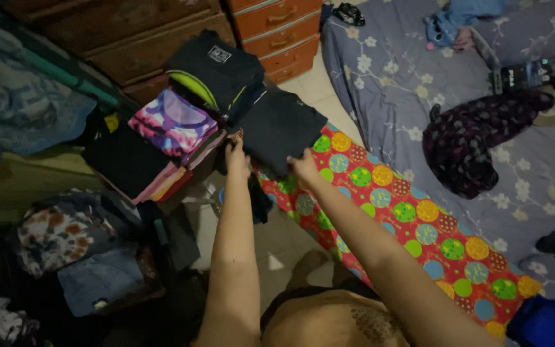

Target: The person picks up black garments from a basket, spreads them one by one on a flat colorful surface, folds them into rectangular shapes, and places them onto a stack of folded items.

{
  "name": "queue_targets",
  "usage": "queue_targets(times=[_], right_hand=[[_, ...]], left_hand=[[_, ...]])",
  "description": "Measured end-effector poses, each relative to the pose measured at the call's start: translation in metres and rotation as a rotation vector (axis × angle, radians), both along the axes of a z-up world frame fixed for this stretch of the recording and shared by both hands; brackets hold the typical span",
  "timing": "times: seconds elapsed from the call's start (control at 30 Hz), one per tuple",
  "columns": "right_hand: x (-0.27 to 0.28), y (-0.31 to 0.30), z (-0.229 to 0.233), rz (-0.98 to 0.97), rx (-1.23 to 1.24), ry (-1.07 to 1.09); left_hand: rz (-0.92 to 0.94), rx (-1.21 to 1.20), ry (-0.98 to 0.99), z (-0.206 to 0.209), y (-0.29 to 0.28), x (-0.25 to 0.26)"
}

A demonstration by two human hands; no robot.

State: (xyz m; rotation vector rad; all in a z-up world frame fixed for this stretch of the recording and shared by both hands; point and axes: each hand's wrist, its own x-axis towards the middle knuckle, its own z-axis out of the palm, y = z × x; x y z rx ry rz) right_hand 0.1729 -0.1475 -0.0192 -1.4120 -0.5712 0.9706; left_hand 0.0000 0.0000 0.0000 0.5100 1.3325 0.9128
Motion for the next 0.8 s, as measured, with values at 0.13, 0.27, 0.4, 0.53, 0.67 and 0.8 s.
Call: queue_targets(times=[0.13, 0.27, 0.4, 0.53, 0.67, 0.8], right_hand=[[-0.005, -0.048, -0.012, 0.136, 0.075, -0.006], [0.029, -0.145, -0.011, 0.216, 0.06, -0.233], [0.063, -0.274, -0.01, -0.028, -0.066, -0.188], [0.066, -0.414, -0.016, -0.416, -0.14, -0.321], [0.042, -0.55, -0.008, -0.744, -0.601, -0.519], [-0.014, -0.648, -0.008, -1.071, -0.263, -0.071]], left_hand=[[0.129, 0.066, -0.013, -0.001, -0.038, -0.002], [-0.047, 0.419, -0.181, -0.013, -0.141, 0.023], [-0.665, 0.358, -0.072, -0.029, -0.274, 0.074], [-1.324, 0.334, -0.103, -0.044, -0.384, 0.132], [-1.772, 0.55, -0.209, -0.048, -0.479, 0.18], [-2.128, 0.438, -0.121, -0.054, -0.564, 0.192]])
